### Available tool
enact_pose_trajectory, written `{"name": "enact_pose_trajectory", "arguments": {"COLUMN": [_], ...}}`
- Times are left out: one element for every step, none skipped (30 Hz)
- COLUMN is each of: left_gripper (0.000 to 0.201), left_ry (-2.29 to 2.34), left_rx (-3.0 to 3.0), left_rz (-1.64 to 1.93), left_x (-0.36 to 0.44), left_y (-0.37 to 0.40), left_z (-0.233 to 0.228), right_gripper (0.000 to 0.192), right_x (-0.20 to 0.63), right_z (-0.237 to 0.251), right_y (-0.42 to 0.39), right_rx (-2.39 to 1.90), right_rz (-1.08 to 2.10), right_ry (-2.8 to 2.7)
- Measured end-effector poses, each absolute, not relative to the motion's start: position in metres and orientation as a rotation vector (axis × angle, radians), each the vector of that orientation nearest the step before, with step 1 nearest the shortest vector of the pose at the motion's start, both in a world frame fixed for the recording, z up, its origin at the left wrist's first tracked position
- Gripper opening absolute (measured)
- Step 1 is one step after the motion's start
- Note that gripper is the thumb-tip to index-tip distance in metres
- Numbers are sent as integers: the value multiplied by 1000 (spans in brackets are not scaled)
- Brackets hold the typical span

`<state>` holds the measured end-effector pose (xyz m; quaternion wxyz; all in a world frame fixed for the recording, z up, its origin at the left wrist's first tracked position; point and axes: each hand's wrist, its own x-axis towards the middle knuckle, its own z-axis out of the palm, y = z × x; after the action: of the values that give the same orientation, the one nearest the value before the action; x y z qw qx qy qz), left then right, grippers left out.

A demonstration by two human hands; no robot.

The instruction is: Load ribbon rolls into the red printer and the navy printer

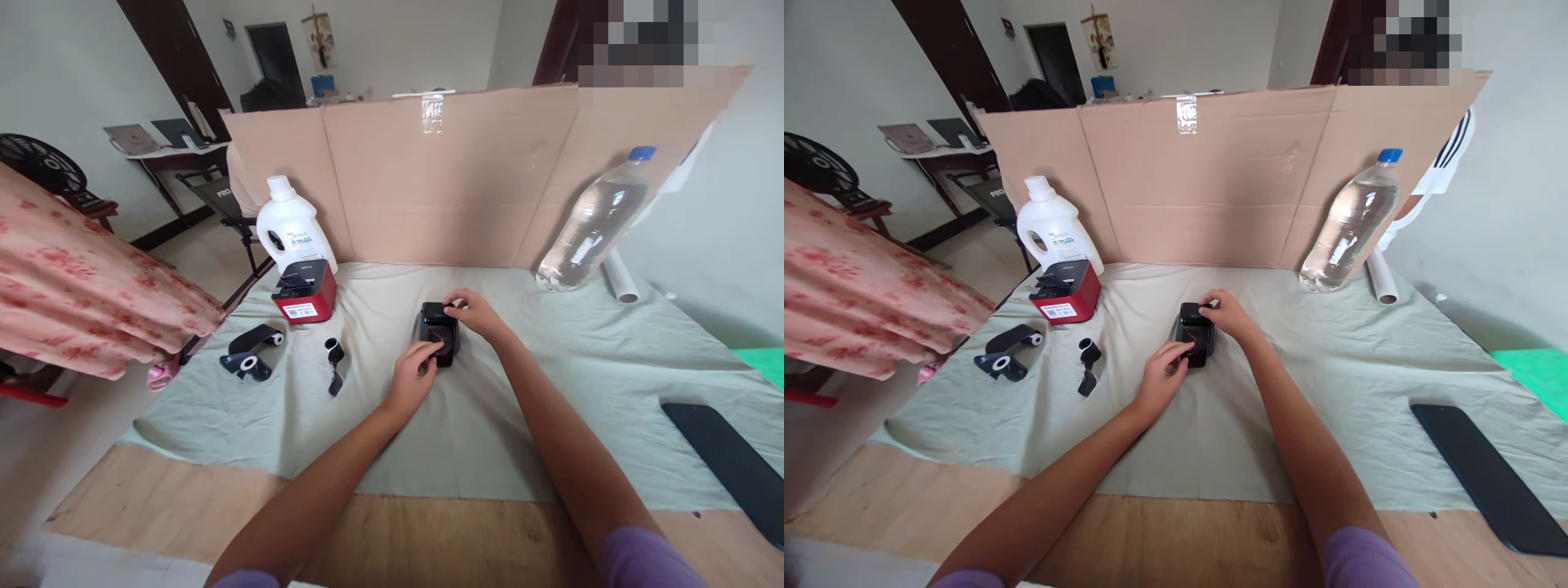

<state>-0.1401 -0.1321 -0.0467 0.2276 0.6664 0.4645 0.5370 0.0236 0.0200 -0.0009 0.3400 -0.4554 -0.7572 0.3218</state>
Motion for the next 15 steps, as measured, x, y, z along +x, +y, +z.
{"name": "enact_pose_trajectory", "arguments": {"left_gripper": [35,36,37,37,37,37,37,37,37,36,35,33,31,31,33], "left_ry": [1262,1246,1233,1227,1228,1235,1242,1249,1254,1257,1265,1288,1328,1384,1450], "left_rx": [1801,1780,1765,1753,1743,1737,1735,1735,1740,1746,1750,1748,1740,1730,1722], "left_rz": [1480,1466,1444,1418,1390,1365,1346,1334,1330,1333,1344,1364,1388,1412,1425], "left_x": [-141,-141,-142,-142,-142,-142,-142,-142,-142,-142,-142,-142,-143,-143,-144], "left_y": [-132,-132,-132,-132,-131,-131,-131,-131,-131,-132,-132,-133,-133,-133,-132], "left_z": [-45,-44,-44,-44,-44,-44,-45,-45,-45,-44,-44,-43,-42,-42,-42], "right_gripper": [20,25,31,37,41,45,48,50,51,50,50,49,51,53,55], "right_x": [22,20,19,18,18,17,18,18,18,19,19,18,18,17,15], "right_z": [-2,-3,-5,-7,-8,-10,-11,-12,-12,-12,-12,-12,-13,-13,-15], "right_y": [20,20,20,21,22,22,23,24,24,24,23,22,21,18,15], "right_rx": [-1229,-1271,-1308,-1342,-1369,-1391,-1412,-1430,-1447,-1458,-1467,-1476,-1487,-1505,-1534], "right_rz": [833,845,879,935,1003,1068,1117,1144,1153,1149,1138,1126,1120,1118,1114], "right_ry": [-1952,-1931,-1915,-1901,-1889,-1873,-1855,-1840,-1831,-1828,-1825,-1820,-1809,-1788,-1760]}}
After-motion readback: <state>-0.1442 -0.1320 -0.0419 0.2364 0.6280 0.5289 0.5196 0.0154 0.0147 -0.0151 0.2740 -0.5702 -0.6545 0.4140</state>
